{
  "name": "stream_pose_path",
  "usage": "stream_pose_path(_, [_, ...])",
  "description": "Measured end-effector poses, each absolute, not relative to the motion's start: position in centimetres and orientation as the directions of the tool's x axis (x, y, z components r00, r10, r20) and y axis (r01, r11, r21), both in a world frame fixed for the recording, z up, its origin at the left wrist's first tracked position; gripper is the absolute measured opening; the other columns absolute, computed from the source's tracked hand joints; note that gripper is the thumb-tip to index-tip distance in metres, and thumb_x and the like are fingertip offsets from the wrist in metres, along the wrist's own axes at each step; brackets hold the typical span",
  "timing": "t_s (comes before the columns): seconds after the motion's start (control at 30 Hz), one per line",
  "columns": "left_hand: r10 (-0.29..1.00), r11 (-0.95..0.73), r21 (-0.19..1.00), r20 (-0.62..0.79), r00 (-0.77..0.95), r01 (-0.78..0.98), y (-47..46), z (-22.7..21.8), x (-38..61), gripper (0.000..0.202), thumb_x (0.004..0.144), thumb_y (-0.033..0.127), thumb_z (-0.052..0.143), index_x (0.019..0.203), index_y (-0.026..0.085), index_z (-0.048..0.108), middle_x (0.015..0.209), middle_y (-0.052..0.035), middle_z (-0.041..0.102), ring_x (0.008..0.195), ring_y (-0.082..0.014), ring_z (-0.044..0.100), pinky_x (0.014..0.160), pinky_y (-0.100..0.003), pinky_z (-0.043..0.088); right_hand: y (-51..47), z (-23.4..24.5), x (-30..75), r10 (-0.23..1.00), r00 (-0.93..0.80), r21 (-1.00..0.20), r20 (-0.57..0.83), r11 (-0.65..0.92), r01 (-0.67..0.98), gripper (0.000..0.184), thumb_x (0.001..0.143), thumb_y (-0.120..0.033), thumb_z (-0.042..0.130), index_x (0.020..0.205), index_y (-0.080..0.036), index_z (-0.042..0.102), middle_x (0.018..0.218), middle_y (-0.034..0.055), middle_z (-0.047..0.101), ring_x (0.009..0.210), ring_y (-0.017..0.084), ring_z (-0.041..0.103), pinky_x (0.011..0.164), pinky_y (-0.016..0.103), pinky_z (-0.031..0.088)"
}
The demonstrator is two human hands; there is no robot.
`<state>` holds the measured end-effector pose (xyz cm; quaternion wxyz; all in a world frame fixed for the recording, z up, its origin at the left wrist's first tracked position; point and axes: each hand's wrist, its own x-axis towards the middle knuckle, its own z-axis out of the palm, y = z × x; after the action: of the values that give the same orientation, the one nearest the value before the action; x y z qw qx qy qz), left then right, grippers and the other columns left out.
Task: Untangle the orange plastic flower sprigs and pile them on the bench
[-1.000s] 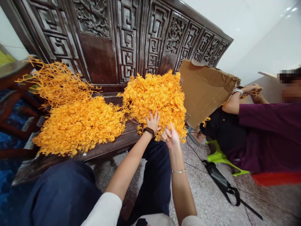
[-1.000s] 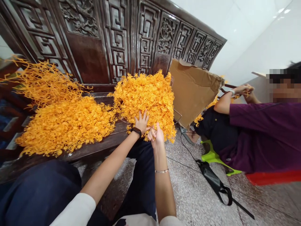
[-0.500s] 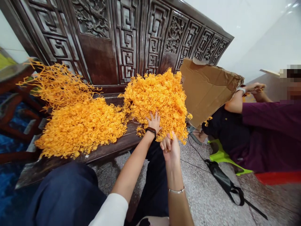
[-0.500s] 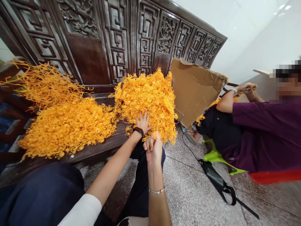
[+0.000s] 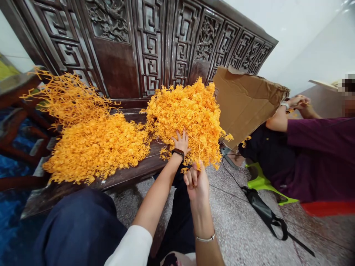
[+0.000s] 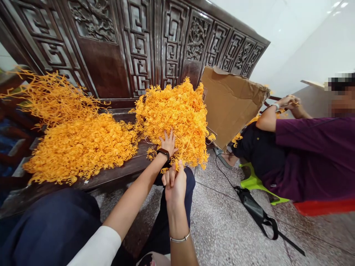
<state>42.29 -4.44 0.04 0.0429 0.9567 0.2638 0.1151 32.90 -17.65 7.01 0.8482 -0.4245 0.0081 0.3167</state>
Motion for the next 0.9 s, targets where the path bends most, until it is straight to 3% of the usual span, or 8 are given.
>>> stream_pose_path(0.37, [0.517,-0.856,0.105,0.19,0.835,0.507,-4.4,0.0,42.5,0.075,0.08,0.046,0.057,0.142,0.011,0.034,0.154,-0.0158,0.012,0.133,-0.0476,0.019,0.098,-0.067,0.029,-18.5,6.9,31.9,0.545,0.793,-0.689,-0.274,0.463,-0.557,0.033,0.076,-0.043,0.063,0.062,-0.017,0.05,0.029,-0.0131,0.025,0.028,0.003,0.014,0.031,0.014,0.02])
stream_pose_path(0.73, [0.521,-0.853,0.145,0.186,0.833,0.501,-4.4,-0.3,42.3,0.076,0.079,0.043,0.059,0.143,0.013,0.031,0.155,-0.016,0.011,0.135,-0.0484,0.013,0.099,-0.067,0.024,-19.3,6.5,30.8,0.563,0.788,-0.703,-0.25,0.454,-0.547,0.035,0.078,-0.047,0.06,0.064,-0.019,0.044,0.03,-0.0136,0.025,0.028,0.004,0.012,0.031,0.016,0.02])
stream_pose_path(0.9, [0.476,-0.871,0.221,0.168,0.863,0.438,-4.1,1.0,41.3,0.081,0.077,0.042,0.06,0.145,0.012,0.027,0.155,-0.0146,0.01,0.137,-0.0463,0.01,0.099,-0.069,0.023,-19.4,6.1,34.0,0.521,0.818,-0.783,-0.244,0.392,-0.483,0.035,0.08,-0.049,0.056,0.069,-0.016,0.052,0.029,-0.0138,0.025,0.026,0.004,0.017,0.033,0.017,0.024])
